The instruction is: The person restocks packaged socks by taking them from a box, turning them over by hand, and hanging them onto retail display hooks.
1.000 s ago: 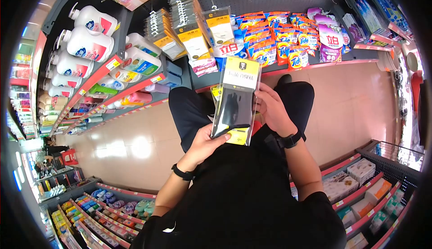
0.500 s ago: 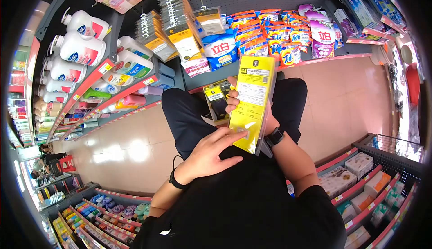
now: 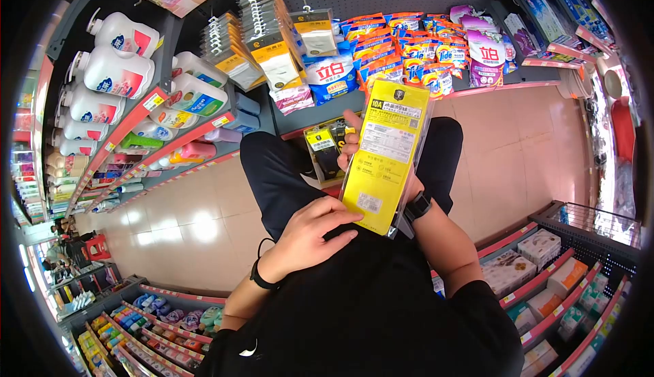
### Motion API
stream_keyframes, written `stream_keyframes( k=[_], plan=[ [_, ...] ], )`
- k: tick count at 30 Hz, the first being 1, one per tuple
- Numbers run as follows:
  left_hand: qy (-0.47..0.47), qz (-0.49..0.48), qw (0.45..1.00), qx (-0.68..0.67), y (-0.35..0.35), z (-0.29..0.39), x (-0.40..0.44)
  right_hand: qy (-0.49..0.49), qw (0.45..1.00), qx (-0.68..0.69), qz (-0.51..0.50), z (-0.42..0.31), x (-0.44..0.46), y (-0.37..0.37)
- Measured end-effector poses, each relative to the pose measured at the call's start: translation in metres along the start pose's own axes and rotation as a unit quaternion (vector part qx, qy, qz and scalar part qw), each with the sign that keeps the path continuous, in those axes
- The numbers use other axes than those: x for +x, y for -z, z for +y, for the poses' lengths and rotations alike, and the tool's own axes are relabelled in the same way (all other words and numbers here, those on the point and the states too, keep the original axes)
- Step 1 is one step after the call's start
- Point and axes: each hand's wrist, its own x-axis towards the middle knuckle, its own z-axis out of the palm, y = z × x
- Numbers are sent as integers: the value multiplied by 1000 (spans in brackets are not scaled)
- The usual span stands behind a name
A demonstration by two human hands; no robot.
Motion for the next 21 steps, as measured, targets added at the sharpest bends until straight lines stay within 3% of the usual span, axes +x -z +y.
stream_keyframes(
  k=[3,5,21],
  plan=[
    [1,7,1000,-5,-1,0,-1,-10,999,-28,-38,2,1,-2],
    [3,8,1000,-4,0,1,-2,25,991,-109,68,7,0,-16],
    [6,-2,1000,-13,2,0,-3,-10,995,-90,34,6,-2,-19]
  ],
)
